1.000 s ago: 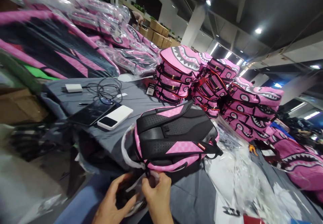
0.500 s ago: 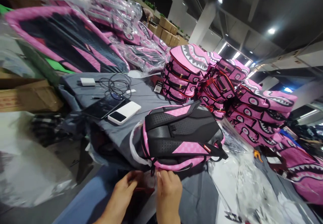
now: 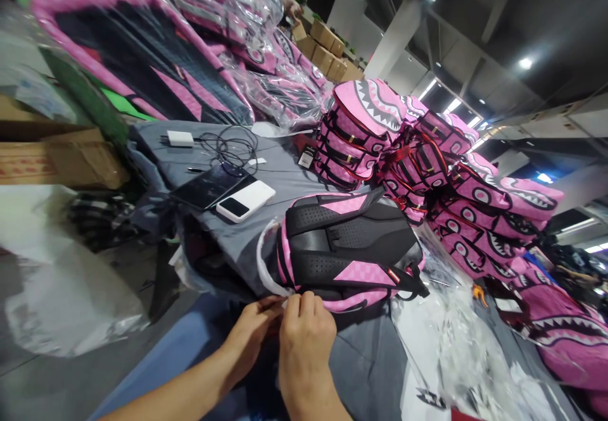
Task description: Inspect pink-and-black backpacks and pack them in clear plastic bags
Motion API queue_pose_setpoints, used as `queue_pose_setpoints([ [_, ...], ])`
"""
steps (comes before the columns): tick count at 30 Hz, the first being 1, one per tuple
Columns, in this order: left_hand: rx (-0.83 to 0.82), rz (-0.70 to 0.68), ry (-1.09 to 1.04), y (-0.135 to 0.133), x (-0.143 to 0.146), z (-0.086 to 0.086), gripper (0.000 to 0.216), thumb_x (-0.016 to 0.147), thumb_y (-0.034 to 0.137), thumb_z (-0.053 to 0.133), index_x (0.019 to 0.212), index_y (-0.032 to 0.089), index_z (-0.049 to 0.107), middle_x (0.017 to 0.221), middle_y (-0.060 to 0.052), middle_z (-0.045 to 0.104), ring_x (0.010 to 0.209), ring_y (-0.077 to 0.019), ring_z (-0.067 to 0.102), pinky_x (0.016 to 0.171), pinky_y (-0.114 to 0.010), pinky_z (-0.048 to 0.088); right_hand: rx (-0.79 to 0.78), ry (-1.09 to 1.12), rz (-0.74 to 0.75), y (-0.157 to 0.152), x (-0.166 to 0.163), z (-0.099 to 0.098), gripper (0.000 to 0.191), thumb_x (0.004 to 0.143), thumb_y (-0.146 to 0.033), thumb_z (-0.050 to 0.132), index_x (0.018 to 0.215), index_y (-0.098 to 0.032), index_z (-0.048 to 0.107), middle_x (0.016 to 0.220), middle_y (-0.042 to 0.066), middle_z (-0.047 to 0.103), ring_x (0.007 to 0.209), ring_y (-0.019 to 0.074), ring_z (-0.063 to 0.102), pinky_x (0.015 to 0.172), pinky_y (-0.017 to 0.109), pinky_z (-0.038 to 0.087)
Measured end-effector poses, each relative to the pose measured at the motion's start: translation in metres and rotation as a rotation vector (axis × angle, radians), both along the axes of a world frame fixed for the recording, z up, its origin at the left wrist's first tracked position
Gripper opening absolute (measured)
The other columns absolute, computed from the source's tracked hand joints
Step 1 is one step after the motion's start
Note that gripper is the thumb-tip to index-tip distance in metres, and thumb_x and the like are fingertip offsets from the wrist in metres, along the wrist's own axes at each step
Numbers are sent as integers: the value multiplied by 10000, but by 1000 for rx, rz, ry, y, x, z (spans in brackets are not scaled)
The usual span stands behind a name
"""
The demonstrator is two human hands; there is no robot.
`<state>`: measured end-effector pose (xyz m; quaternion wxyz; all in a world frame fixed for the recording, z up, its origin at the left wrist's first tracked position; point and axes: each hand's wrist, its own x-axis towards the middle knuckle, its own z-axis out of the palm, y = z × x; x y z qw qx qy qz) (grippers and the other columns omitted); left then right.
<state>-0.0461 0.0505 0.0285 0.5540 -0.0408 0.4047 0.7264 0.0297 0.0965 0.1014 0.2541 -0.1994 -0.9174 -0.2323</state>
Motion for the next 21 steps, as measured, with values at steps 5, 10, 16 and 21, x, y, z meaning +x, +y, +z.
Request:
queue_pose_setpoints([
  [5,34,-50,-26,-5,-12,3,389,432,404,881,692,165,717,672,-37,720,699,-222,673,682,-317,502,-44,29,-39,-10,-4,-24,331,968,-32,402,759,-215,582,632,23,591,534,183,567,478,301,365],
  [10,51,-110,-42,-13,-17,7,375,446,373,898,711,155,747,747,-54,755,739,-217,680,700,-296,501,-119,115,-23,-19,14,-40,179,1026,-153,457,1093,-146,622,817,65,738,670,189,668,605,312,472],
  [16,62,-80,94,-18,-7,6,435,578,474,835,869,160,758,844,-52,754,797,-198,665,805,-315,520,-264,203,-20,-25,24,-48,333,1017,-131,375,1281,-133,578,907,102,734,753,203,669,637,328,497],
  [21,-50,-5,193,-9,-1,1,464,492,532,838,739,157,725,684,-29,690,732,-201,636,741,-314,508,-277,200,-14,-26,25,-49,331,1025,-129,372,1273,-144,591,946,111,748,754,209,671,644,344,500],
])
